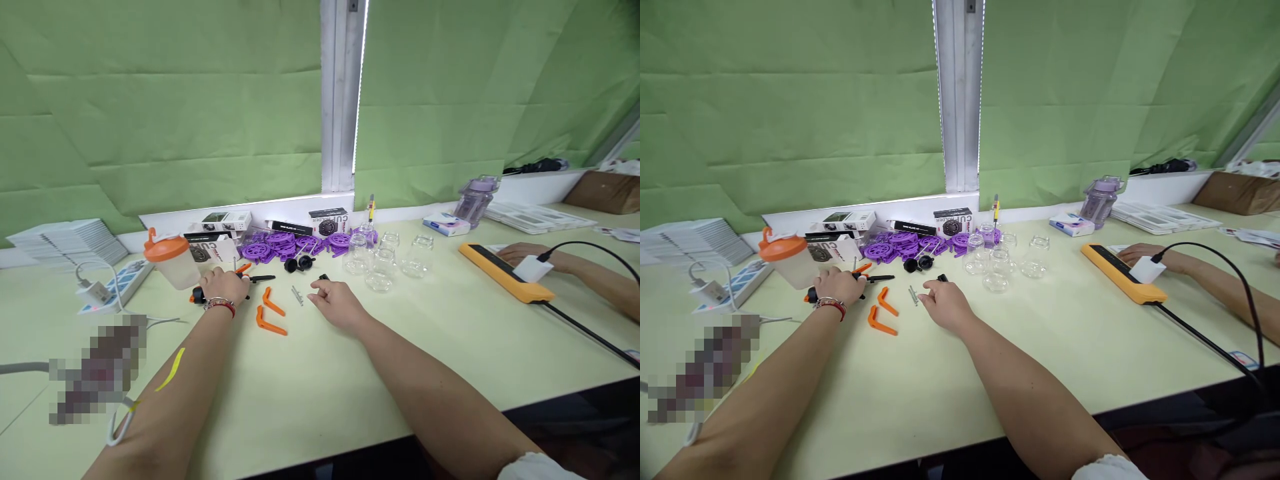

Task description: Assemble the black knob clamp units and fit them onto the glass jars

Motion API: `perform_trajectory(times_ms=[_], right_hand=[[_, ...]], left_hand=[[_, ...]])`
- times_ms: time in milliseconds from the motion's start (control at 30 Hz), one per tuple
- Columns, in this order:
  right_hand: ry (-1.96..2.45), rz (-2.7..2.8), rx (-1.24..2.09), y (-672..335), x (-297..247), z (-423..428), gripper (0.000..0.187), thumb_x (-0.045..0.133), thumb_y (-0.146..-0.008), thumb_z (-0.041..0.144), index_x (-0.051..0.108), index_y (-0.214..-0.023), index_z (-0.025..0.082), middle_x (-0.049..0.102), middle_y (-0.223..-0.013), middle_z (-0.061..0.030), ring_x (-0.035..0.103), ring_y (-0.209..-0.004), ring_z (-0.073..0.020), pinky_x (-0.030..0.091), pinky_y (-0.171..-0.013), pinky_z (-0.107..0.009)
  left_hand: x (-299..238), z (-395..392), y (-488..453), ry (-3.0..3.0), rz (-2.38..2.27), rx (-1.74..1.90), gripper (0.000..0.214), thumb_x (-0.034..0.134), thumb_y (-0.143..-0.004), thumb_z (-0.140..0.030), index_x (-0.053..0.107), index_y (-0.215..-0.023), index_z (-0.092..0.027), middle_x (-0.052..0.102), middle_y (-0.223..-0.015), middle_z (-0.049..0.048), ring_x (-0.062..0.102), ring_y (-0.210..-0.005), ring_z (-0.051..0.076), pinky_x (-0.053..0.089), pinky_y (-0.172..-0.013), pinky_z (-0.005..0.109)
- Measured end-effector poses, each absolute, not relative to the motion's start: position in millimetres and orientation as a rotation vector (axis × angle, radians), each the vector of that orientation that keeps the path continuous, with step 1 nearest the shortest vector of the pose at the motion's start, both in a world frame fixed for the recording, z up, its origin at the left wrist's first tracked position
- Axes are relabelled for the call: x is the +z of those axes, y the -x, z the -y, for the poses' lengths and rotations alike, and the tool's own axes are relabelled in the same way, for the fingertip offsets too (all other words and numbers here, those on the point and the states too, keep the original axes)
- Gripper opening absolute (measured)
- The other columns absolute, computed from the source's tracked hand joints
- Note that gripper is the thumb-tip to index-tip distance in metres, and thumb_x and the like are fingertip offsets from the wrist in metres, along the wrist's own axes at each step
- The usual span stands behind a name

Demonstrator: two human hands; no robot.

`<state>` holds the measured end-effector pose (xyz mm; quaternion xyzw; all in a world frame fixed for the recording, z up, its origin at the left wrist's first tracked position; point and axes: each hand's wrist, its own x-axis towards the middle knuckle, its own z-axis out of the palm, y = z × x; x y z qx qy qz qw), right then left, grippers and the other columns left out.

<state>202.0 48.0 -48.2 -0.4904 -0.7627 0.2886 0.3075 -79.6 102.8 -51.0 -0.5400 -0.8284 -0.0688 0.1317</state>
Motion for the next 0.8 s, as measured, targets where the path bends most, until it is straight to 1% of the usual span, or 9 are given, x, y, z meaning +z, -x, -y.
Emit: perform_trajectory(times_ms=[200, 333, 467, 600, 667, 733, 800], right_hand=[[1.294, 2.025, 0.774, -202, -49, -48, 0.036, 0.052, -0.086, 0.034, 0.061, -0.115, 0.016, 0.067, -0.078, -0.0028, 0.057, -0.065, -0.0140, 0.041, -0.063, -0.027], [1.304, 2.034, 0.774, -201, -48, -47, 0.036, 0.052, -0.086, 0.034, 0.061, -0.116, 0.015, 0.067, -0.077, -0.0032, 0.057, -0.065, -0.0143, 0.041, -0.063, -0.026], [1.313, 2.048, 0.772, -200, -44, -45, 0.036, 0.052, -0.086, 0.032, 0.061, -0.117, 0.015, 0.068, -0.079, -0.0037, 0.057, -0.066, -0.0143, 0.040, -0.063, -0.026], [1.272, 2.100, 0.761, -198, -41, -41, 0.035, 0.052, -0.087, 0.031, 0.062, -0.116, 0.016, 0.069, -0.079, -0.0039, 0.058, -0.066, -0.0145, 0.040, -0.062, -0.026], [1.237, 2.141, 0.734, -197, -41, -39, 0.035, 0.051, -0.087, 0.031, 0.062, -0.116, 0.015, 0.069, -0.078, -0.0042, 0.058, -0.066, -0.0148, 0.039, -0.062, -0.026], [1.211, 2.176, 0.706, -196, -40, -37, 0.034, 0.051, -0.087, 0.031, 0.063, -0.115, 0.015, 0.069, -0.078, -0.0045, 0.059, -0.066, -0.0150, 0.039, -0.062, -0.026], [1.201, 2.198, 0.688, -195, -41, -35, 0.033, 0.052, -0.086, 0.031, 0.064, -0.113, 0.017, 0.069, -0.078, -0.0042, 0.059, -0.066, -0.0150, 0.038, -0.061, -0.025]], left_hand=[[-53, -98, 76, 1.559, 2.357, -0.219, 0.054, 0.044, -0.073, -0.048, 0.069, -0.099, -0.008, 0.058, -0.108, 0.0238, 0.047, -0.106, 0.040, 0.032, -0.088, 0.048], [-47, -94, 61, 1.568, 2.259, -0.287, 0.049, 0.046, -0.073, -0.045, 0.067, -0.099, -0.008, 0.058, -0.107, 0.0227, 0.047, -0.105, 0.039, 0.032, -0.088, 0.049], [-39, -98, 36, 1.712, 2.149, -0.366, 0.046, 0.047, -0.075, -0.042, 0.064, -0.104, -0.011, 0.058, -0.110, 0.0210, 0.046, -0.107, 0.038, 0.033, -0.090, 0.049], [-38, -112, 10, 2.114, 2.041, -0.440, 0.048, 0.047, -0.078, -0.030, 0.054, -0.123, -0.014, 0.054, -0.121, 0.0191, 0.045, -0.115, 0.035, 0.033, -0.095, 0.047], [-41, -121, 0, 2.257, 1.996, -0.437, 0.054, 0.049, -0.076, -0.022, 0.049, -0.131, -0.019, 0.052, -0.127, 0.0158, 0.045, -0.118, 0.032, 0.033, -0.097, 0.045], [-46, -131, -6, 2.327, 1.980, -0.427, 0.059, 0.050, -0.074, -0.016, 0.048, -0.133, -0.023, 0.051, -0.131, 0.0137, 0.044, -0.122, 0.031, 0.034, -0.099, 0.042], [-50, -139, -9, 2.371, 1.980, -0.432, 0.060, 0.051, -0.072, -0.012, 0.051, -0.131, -0.024, 0.051, -0.132, 0.0130, 0.043, -0.125, 0.031, 0.033, -0.100, 0.041]])
